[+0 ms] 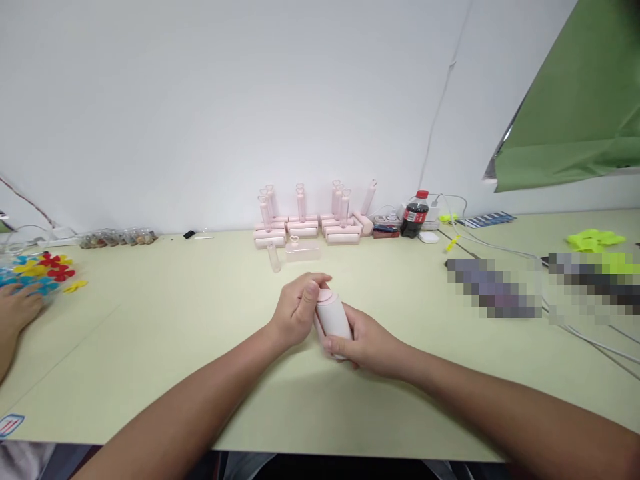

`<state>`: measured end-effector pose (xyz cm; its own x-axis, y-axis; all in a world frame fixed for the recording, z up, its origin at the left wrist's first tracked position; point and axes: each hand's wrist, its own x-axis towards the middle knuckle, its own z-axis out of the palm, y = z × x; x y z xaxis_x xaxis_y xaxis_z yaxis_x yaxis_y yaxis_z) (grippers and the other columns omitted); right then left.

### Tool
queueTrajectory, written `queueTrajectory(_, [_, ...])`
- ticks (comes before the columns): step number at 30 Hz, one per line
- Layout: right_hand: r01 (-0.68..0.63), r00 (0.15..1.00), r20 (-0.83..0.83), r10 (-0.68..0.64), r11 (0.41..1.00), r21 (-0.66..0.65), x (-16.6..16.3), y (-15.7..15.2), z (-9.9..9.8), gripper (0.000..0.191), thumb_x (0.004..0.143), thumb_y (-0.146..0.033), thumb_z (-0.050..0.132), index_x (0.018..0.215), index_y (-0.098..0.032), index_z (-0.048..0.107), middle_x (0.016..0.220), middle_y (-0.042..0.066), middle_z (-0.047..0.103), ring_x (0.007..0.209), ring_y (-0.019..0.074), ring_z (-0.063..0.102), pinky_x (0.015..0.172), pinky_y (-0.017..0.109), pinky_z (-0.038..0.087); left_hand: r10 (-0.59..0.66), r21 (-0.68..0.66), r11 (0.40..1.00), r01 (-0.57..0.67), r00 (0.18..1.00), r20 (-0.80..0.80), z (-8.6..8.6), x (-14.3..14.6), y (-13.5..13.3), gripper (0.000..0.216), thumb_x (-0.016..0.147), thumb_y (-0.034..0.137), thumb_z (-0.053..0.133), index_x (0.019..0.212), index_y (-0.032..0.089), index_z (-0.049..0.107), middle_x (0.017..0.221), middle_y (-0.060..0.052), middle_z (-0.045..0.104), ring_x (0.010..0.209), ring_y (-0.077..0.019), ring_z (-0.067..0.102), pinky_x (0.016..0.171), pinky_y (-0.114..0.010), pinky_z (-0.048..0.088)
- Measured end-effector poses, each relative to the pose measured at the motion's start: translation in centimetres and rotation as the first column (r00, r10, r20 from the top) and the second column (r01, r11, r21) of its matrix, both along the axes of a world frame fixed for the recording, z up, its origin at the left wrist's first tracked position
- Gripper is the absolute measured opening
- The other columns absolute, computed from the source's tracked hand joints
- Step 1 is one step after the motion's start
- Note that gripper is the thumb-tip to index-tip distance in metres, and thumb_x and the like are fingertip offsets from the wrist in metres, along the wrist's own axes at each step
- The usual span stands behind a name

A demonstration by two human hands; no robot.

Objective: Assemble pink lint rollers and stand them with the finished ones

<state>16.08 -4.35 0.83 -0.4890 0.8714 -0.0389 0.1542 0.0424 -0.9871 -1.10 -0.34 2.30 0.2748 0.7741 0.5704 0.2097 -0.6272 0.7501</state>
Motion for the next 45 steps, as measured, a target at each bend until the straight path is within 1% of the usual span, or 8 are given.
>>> queueTrajectory(4, [0.135,0.991,-0.017,-0.136,0.989,-0.062,0.4,0.9,0.1,0.038,0.076,-0.043,0.070,0.100,-0.020,0.052,0.080,0.001,0.056,0.067,0.0168,0.055,0.049,0.025,0.045,0.438,0.066,0.895,-0.440,0.898,0.047,-0.1,-2.1,3.1,0.031,0.091,0.043,0.050,0.108,0.018,0.055,0.097,-0.007,0.060,0.082,-0.0180,0.056,0.073,-0.032,0.046])
queueTrajectory(7, [0.206,0.975,-0.071,-0.210,0.977,-0.059,0.7,1.5,0.2,0.035,0.073,-0.043,0.072,0.091,-0.019,0.054,0.077,-0.001,0.054,0.069,0.0152,0.051,0.057,0.026,0.042,0.597,-0.028,0.801,-0.598,0.801,-0.038,-1.0,-4.4,6.5,0.049,0.082,0.040,0.061,0.122,0.017,0.045,0.126,-0.014,0.051,0.106,-0.0249,0.052,0.082,-0.037,0.046])
queueTrajectory(10, [0.235,0.963,-0.116,-0.244,0.968,-0.085,0.8,1.7,0.0,0.035,0.073,-0.044,0.071,0.088,-0.018,0.054,0.075,-0.002,0.052,0.067,0.0130,0.046,0.059,0.025,0.038,0.543,-0.210,0.810,-0.547,0.836,-0.082,-2.7,-6.0,9.4,0.066,0.083,0.039,0.061,0.138,0.020,0.030,0.140,-0.016,0.043,0.126,-0.0285,0.044,0.096,-0.042,0.040])
queueTrajectory(14, [0.271,0.944,-0.169,-0.285,0.957,-0.101,0.8,1.8,-0.1,0.041,0.071,-0.041,0.074,0.099,-0.018,0.056,0.080,-0.002,0.053,0.070,0.0134,0.046,0.060,0.024,0.036,0.451,-0.276,0.843,-0.461,0.887,-0.103,-4.3,-6.4,10.7,0.059,0.086,0.034,0.057,0.137,0.019,0.033,0.120,-0.013,0.058,0.111,-0.0245,0.057,0.090,-0.040,0.044])
queueTrajectory(20, [0.348,0.852,-0.344,-0.395,0.918,-0.192,1.3,2.7,0.1,0.045,0.068,-0.041,0.076,0.101,-0.020,0.055,0.080,-0.002,0.055,0.069,0.0132,0.046,0.058,0.023,0.035,0.290,-0.100,0.948,-0.303,0.948,-0.130,-2.8,-4.8,7.6,0.031,0.086,0.032,0.056,0.114,0.020,0.056,0.092,-0.003,0.059,0.086,-0.0169,0.058,0.082,-0.032,0.046])
queueTrajectory(25, [0.386,0.788,-0.411,-0.457,0.888,-0.248,2.0,3.6,0.3,0.042,0.066,-0.040,0.077,0.096,-0.020,0.056,0.075,-0.003,0.054,0.064,0.0124,0.046,0.054,0.023,0.035,0.066,0.247,0.969,0.018,0.943,-0.327,-1.6,-2.9,3.8,0.036,0.098,0.031,0.038,0.130,0.018,0.049,0.096,-0.008,0.056,0.087,-0.0183,0.053,0.081,-0.032,0.045])
queueTrajectory(34, [0.318,0.778,-0.476,-0.411,0.910,-0.266,2.1,3.3,0.4,0.038,0.068,-0.039,0.075,0.096,-0.020,0.058,0.076,-0.001,0.057,0.063,0.0132,0.048,0.052,0.024,0.037,-0.045,0.151,0.983,0.102,0.938,-0.343,-2.4,-2.6,3.1,0.038,0.101,0.032,0.031,0.133,0.020,0.046,0.098,-0.006,0.067,0.068,-0.0124,0.058,0.070,-0.028,0.049])
queueTrajectory(45, [0.349,0.786,-0.466,-0.406,0.914,-0.207,2.1,3.5,0.0,0.038,0.067,-0.038,0.076,0.096,-0.020,0.057,0.075,-0.002,0.055,0.063,0.0134,0.046,0.054,0.024,0.034,-0.036,0.344,0.925,0.161,0.938,-0.344,-1.8,-2.7,2.7,0.033,0.097,0.026,0.038,0.122,0.018,0.059,0.095,-0.007,0.072,0.084,-0.0162,0.068,0.075,-0.028,0.054])
